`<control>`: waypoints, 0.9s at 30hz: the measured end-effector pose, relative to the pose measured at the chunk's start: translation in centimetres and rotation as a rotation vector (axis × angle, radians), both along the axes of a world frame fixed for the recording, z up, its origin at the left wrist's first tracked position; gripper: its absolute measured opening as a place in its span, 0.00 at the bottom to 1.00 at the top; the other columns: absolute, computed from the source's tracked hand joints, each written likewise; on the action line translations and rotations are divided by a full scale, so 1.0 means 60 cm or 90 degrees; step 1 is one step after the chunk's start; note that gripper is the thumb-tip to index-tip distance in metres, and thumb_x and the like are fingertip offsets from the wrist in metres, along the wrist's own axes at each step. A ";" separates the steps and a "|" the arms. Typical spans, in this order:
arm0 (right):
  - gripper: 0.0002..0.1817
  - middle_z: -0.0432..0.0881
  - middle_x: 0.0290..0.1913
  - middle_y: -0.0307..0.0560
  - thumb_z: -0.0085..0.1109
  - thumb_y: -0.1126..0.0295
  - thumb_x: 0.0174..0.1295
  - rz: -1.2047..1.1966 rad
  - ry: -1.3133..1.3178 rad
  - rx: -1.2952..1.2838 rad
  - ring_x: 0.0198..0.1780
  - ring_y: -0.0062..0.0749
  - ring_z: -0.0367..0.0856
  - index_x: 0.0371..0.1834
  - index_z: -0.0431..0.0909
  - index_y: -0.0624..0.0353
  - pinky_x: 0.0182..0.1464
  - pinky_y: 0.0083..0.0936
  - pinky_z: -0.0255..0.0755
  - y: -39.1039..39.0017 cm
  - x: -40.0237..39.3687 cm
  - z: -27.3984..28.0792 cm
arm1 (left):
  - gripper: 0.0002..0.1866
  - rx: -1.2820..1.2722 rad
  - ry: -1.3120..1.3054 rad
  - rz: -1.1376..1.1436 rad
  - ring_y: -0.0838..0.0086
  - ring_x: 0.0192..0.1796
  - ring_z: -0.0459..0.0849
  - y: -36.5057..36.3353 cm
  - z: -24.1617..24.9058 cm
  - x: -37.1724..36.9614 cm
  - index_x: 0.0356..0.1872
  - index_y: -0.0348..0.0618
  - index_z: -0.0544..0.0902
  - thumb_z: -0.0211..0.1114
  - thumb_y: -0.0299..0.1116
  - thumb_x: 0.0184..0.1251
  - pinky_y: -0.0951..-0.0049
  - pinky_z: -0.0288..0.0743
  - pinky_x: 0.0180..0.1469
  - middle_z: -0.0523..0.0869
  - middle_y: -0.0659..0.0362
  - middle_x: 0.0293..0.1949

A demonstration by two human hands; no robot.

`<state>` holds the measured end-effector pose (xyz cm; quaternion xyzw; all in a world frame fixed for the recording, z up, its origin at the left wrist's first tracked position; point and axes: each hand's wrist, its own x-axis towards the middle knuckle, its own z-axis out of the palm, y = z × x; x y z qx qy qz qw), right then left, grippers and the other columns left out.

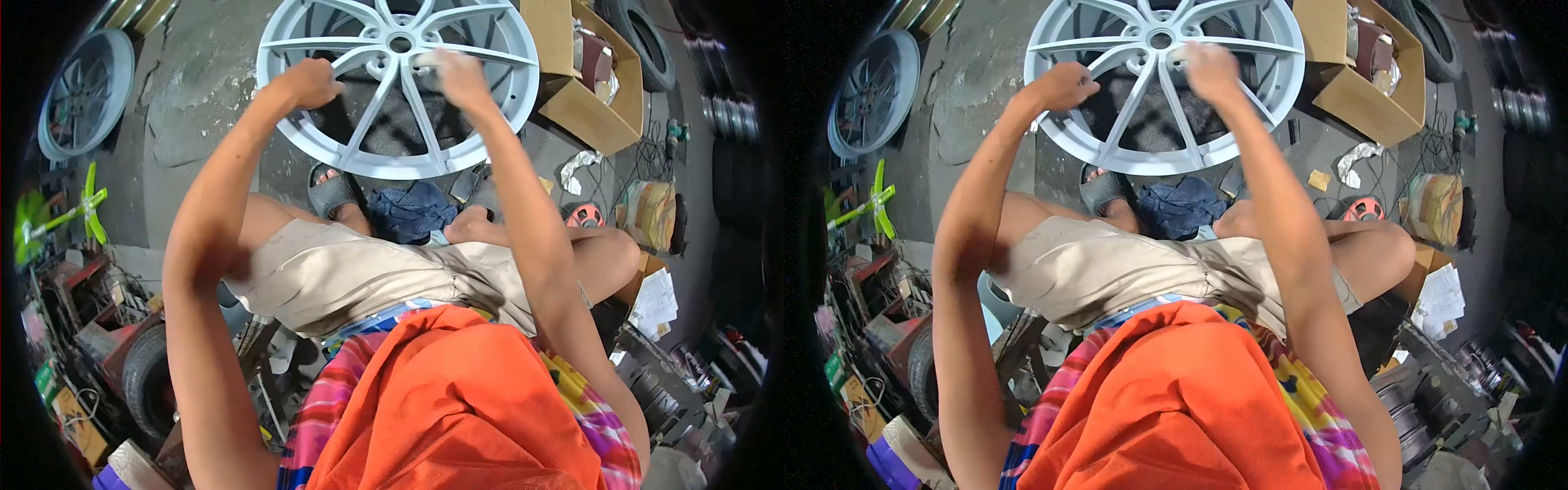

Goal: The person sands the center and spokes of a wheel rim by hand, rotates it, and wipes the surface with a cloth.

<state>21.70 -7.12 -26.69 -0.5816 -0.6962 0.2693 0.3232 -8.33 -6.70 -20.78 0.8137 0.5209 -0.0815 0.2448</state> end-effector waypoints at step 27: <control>0.32 0.86 0.39 0.71 0.40 0.49 0.80 -0.072 -0.346 -0.068 0.46 0.73 0.84 0.41 0.88 0.66 0.55 0.59 0.74 -0.059 0.139 0.009 | 0.54 -0.066 -0.105 0.204 0.38 0.52 0.88 -0.020 -0.116 0.007 0.42 0.22 0.87 0.57 0.81 0.62 0.49 0.82 0.57 0.88 0.30 0.45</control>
